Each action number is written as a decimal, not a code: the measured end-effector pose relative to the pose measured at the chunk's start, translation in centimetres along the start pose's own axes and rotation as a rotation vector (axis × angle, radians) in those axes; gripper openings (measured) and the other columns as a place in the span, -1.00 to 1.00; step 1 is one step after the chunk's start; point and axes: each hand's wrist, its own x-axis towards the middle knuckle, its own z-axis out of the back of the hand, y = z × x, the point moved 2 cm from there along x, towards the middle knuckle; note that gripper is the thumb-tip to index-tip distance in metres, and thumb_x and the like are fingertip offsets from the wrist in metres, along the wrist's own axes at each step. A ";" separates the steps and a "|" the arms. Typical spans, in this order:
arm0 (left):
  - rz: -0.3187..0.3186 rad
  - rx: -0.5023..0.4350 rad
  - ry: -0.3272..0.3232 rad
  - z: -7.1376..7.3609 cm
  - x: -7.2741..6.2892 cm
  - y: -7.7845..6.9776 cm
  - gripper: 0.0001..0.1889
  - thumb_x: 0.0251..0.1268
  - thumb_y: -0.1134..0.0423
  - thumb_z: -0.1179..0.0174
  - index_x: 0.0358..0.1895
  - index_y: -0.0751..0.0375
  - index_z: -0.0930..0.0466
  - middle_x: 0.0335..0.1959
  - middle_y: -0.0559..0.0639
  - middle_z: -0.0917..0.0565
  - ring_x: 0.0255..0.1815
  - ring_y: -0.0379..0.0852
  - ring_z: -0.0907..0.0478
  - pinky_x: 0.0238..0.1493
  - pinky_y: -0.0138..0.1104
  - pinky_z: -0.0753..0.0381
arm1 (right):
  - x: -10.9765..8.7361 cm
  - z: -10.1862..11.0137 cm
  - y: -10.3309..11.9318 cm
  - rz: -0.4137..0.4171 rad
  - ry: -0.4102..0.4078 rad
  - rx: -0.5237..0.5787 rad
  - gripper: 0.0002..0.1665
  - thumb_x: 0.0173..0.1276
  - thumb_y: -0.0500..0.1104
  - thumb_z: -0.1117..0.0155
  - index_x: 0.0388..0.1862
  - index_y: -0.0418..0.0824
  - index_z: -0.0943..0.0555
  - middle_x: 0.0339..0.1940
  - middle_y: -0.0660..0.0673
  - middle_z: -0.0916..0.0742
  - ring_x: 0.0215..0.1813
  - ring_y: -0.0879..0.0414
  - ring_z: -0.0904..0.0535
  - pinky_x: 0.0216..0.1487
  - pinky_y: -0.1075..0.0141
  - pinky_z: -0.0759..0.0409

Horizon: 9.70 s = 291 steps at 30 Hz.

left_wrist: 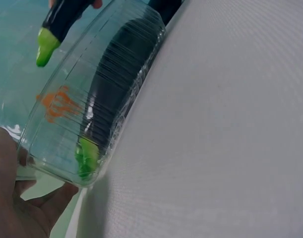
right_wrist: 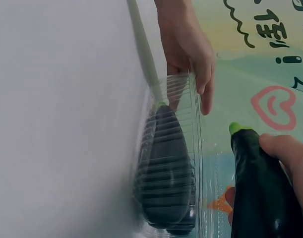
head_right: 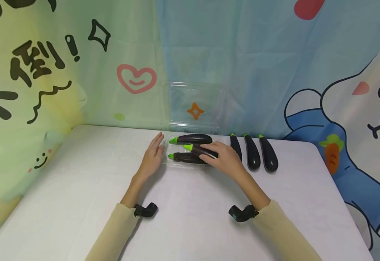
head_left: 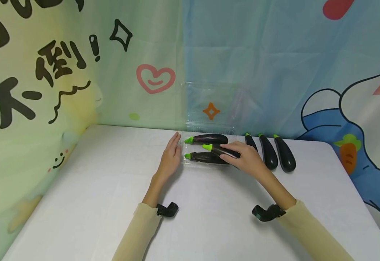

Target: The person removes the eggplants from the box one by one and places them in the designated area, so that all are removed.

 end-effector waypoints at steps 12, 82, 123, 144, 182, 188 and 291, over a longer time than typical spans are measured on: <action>-0.010 0.003 -0.002 0.0 0.1 0.0 -0.50 0.53 0.28 0.21 0.47 0.29 -0.18 0.56 0.02 -0.16 0.57 0.00 -0.09 0.57 -0.12 -0.08 | -4.1 0.8 -0.6 -0.138 -0.182 0.002 -0.54 0.30 -0.07 -0.34 0.17 -0.16 -0.61 0.05 -0.25 -0.68 -0.05 -0.14 -0.61 -0.22 0.14 -0.56; -0.015 -0.015 -0.014 0.2 -0.1 -0.3 -0.50 0.52 0.29 0.20 0.47 0.29 -0.20 0.55 0.02 -0.17 0.57 0.00 -0.09 0.56 -0.11 -0.11 | -13.0 -0.9 -2.4 -0.326 -0.356 0.078 -0.37 0.34 -0.23 -0.23 0.39 -0.28 -0.39 0.16 -0.29 -0.52 -0.03 0.10 -0.41 -0.21 0.64 -0.39; -0.007 -0.019 -0.002 0.2 -0.2 -0.4 -0.50 0.52 0.29 0.21 0.47 0.29 -0.18 0.55 0.05 -0.16 0.58 0.02 -0.07 0.57 -0.09 -0.08 | -14.3 -3.5 -1.7 -0.349 -0.190 0.232 -0.35 0.50 -0.22 0.02 0.46 -0.47 -0.13 0.44 -0.50 -0.25 0.45 -0.46 -0.13 0.33 -0.35 -0.19; -0.009 -0.024 0.000 0.0 0.0 -0.2 -0.49 0.53 0.26 0.22 0.47 0.28 -0.18 0.56 0.02 -0.16 0.58 -0.02 -0.07 0.57 -0.11 -0.08 | -13.8 -4.3 -2.1 -0.378 -0.161 0.238 -0.33 0.51 -0.22 0.03 0.47 -0.50 -0.08 0.49 -0.50 -0.16 0.50 -0.45 -0.05 0.40 -0.34 -0.10; -0.007 -0.015 -0.003 0.0 -0.1 0.0 -0.49 0.52 0.28 0.19 0.47 0.27 -0.18 0.56 0.00 -0.16 0.58 -0.02 -0.08 0.57 -0.11 -0.08 | -12.3 -2.3 -0.2 -0.271 -0.175 0.124 -0.22 0.33 -0.14 -0.28 0.46 -0.29 -0.24 0.49 -0.38 -0.30 0.49 -0.36 -0.17 0.36 -0.34 -0.19; -0.006 -0.025 -0.001 0.0 -0.1 -0.1 -0.49 0.52 0.28 0.20 0.48 0.27 -0.17 0.56 0.01 -0.14 0.58 0.00 -0.06 0.57 -0.10 -0.06 | -12.0 -1.8 1.0 -0.207 -0.134 0.129 -0.27 0.34 -0.12 -0.28 0.45 -0.15 -0.30 0.46 -0.23 -0.40 0.47 -0.23 -0.27 0.36 -0.22 -0.28; -0.001 -0.004 -0.011 -0.1 -0.1 0.1 -0.49 0.53 0.24 0.21 0.48 0.24 -0.19 0.56 -0.03 -0.17 0.57 -0.05 -0.08 0.57 -0.13 -0.09 | 7.5 -6.8 -0.4 0.243 0.555 -0.006 -0.40 0.33 -0.22 -0.30 0.35 -0.17 -0.46 0.33 -0.19 -0.57 0.35 -0.13 -0.48 0.33 0.01 -0.47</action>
